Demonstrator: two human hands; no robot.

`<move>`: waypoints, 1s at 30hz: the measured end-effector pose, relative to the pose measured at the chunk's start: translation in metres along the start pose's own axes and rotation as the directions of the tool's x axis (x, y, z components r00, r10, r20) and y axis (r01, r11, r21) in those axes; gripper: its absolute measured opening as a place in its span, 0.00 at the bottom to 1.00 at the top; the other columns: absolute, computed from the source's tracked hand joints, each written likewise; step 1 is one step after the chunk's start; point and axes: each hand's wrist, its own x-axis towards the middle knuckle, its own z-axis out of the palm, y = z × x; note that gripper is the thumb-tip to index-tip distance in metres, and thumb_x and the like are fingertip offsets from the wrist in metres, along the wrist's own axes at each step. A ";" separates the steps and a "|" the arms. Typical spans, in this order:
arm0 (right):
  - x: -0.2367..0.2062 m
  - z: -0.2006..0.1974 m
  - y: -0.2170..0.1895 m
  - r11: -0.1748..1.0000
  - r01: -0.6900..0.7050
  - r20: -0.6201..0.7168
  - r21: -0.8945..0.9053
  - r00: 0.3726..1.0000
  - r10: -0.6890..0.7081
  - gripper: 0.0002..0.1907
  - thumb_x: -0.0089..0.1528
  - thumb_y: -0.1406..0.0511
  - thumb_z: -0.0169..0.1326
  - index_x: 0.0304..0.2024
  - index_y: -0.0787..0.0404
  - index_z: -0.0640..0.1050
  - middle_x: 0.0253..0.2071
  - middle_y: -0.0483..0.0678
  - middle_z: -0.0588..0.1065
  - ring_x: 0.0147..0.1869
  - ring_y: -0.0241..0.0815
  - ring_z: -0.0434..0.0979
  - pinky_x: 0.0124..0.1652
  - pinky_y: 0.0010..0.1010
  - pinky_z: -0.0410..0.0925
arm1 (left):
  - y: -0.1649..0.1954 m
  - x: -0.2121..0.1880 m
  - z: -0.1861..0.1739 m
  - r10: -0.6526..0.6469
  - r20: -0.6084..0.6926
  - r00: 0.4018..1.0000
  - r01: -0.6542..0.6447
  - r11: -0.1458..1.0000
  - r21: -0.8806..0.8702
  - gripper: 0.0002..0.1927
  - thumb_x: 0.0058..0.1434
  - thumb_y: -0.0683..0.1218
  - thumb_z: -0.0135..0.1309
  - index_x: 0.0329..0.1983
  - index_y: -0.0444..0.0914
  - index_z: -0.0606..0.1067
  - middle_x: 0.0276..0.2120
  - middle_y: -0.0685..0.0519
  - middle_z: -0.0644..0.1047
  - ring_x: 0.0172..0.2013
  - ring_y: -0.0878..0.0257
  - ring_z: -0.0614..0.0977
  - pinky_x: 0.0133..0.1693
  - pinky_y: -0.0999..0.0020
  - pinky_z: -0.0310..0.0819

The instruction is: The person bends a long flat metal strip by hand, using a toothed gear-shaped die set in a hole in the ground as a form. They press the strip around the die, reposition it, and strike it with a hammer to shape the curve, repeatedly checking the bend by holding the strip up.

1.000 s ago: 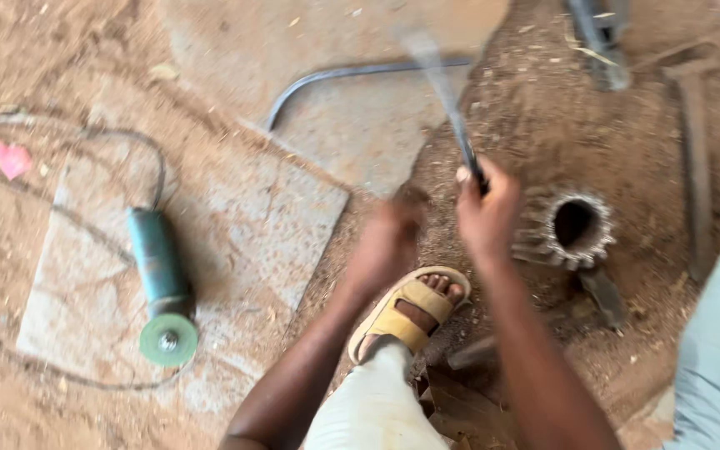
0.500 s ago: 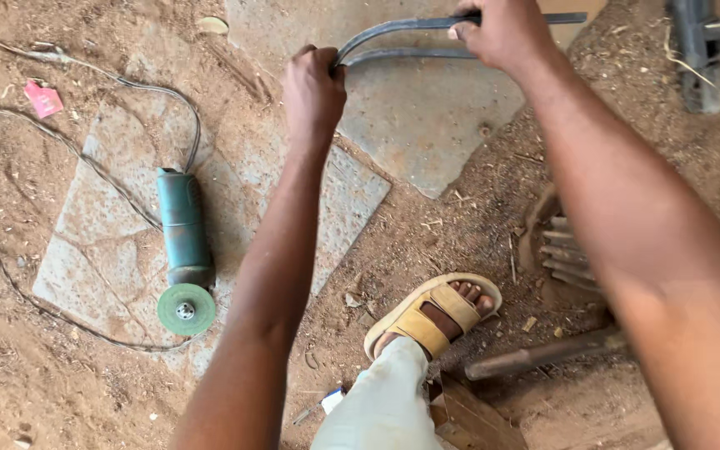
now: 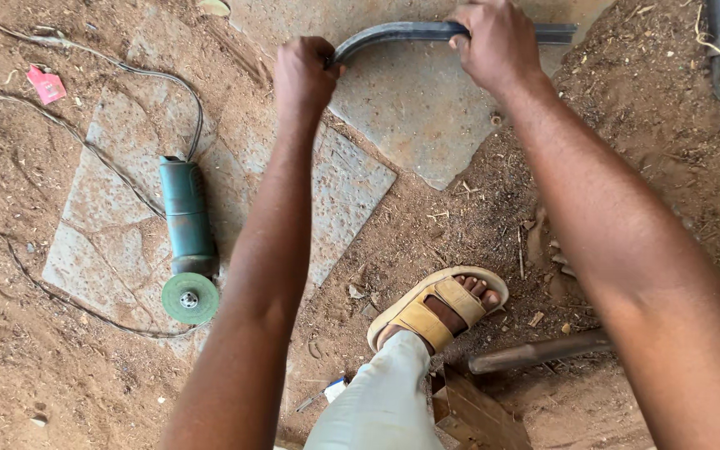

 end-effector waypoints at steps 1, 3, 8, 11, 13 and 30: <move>-0.002 -0.002 0.003 1.000 -0.015 0.041 -0.007 0.999 0.015 0.06 0.64 0.64 0.66 0.44 0.53 0.86 0.37 0.50 0.81 0.40 0.48 0.81 0.39 0.46 0.73 | -0.002 0.004 -0.003 0.035 0.033 0.999 -0.035 0.999 -0.007 0.08 0.52 0.41 0.71 0.35 0.40 0.84 0.34 0.51 0.85 0.30 0.65 0.88 0.33 0.69 0.85; -0.006 -0.005 0.011 0.997 -0.009 0.046 -0.081 0.999 0.013 0.07 0.67 0.65 0.65 0.47 0.52 0.86 0.38 0.50 0.81 0.39 0.45 0.81 0.39 0.41 0.75 | -0.006 0.009 -0.007 0.071 0.089 0.993 -0.069 0.997 -0.028 0.09 0.53 0.40 0.70 0.37 0.41 0.84 0.35 0.51 0.85 0.30 0.66 0.88 0.34 0.70 0.84; -0.020 -0.016 0.038 0.991 -0.006 0.066 -0.131 0.998 0.014 0.07 0.67 0.64 0.65 0.47 0.56 0.85 0.40 0.49 0.81 0.38 0.41 0.80 0.38 0.36 0.74 | -0.006 0.002 -0.014 0.066 0.091 0.994 -0.068 0.998 0.011 0.11 0.48 0.38 0.72 0.35 0.40 0.86 0.33 0.50 0.85 0.30 0.62 0.87 0.36 0.65 0.84; -0.024 -0.017 0.046 0.991 -0.073 0.103 -0.113 0.991 0.085 0.05 0.71 0.64 0.64 0.46 0.58 0.84 0.39 0.50 0.81 0.35 0.41 0.79 0.35 0.36 0.74 | -0.002 -0.003 -0.013 0.045 0.036 0.998 -0.046 0.999 0.002 0.10 0.49 0.36 0.68 0.36 0.39 0.86 0.32 0.49 0.86 0.30 0.61 0.87 0.36 0.64 0.84; -0.023 -0.017 0.046 0.987 -0.033 0.118 -0.156 0.992 0.052 0.05 0.73 0.64 0.64 0.43 0.59 0.84 0.37 0.50 0.80 0.34 0.41 0.78 0.35 0.37 0.74 | -0.001 -0.003 -0.011 -0.001 0.037 0.999 0.001 1.000 0.001 0.10 0.50 0.36 0.66 0.36 0.41 0.86 0.33 0.50 0.86 0.29 0.62 0.88 0.36 0.66 0.85; -0.024 -0.010 0.036 0.935 0.104 0.070 -0.339 0.994 -0.085 0.09 0.66 0.61 0.65 0.42 0.59 0.83 0.34 0.51 0.79 0.38 0.44 0.79 0.42 0.44 0.73 | -0.024 -0.004 -0.006 0.072 0.041 0.997 -0.072 0.997 0.002 0.07 0.53 0.37 0.64 0.35 0.39 0.85 0.32 0.51 0.86 0.28 0.66 0.87 0.34 0.69 0.86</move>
